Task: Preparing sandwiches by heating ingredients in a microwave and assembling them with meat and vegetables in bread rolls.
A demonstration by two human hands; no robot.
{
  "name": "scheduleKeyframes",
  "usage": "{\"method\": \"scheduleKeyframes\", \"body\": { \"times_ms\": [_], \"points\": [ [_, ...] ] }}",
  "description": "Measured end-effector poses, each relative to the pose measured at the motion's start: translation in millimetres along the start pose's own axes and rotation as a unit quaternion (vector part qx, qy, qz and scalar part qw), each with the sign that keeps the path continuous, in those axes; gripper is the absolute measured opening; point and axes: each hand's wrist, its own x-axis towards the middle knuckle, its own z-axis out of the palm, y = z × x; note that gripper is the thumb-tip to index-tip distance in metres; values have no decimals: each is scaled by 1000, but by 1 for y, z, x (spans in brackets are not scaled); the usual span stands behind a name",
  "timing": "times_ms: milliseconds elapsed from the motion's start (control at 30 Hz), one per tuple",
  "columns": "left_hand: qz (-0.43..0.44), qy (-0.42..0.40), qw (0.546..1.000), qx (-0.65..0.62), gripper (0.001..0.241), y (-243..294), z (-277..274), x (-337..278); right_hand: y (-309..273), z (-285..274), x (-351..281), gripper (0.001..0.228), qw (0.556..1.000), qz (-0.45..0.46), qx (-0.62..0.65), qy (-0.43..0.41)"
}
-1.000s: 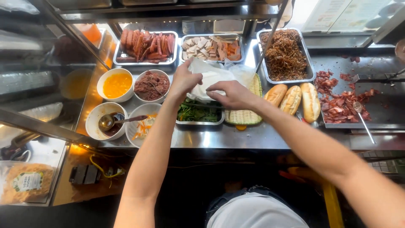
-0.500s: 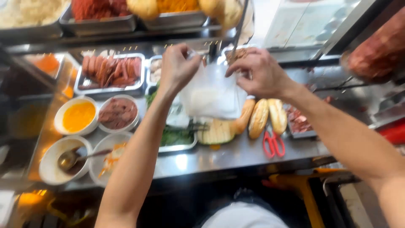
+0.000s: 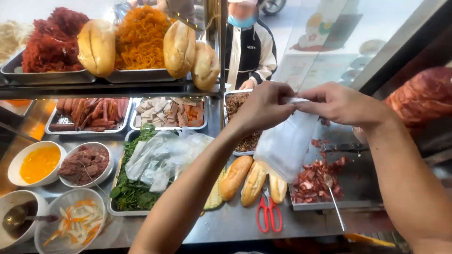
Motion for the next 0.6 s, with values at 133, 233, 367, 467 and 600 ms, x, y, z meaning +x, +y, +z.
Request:
{"method": "scheduleKeyframes", "body": {
  "times_ms": [133,233,367,467,600],
  "points": [
    [-58,137,989,-5,18,1,-3,17,18,-48,50,29,996,-21,-83,13],
    [-17,202,979,12,45,-13,1,-2,3,-65,86,28,990,-63,-120,45],
    [-105,266,957,-43,40,-39,18,-77,-7,-91,141,20,973,-98,-148,146],
    [-284,339,896,-36,25,-74,29,-161,23,-127,227,9,972,-219,-48,73],
    [-458,475,734,-159,20,-96,55,-255,42,-124,304,21,996,-40,-58,61]
  ]
}}
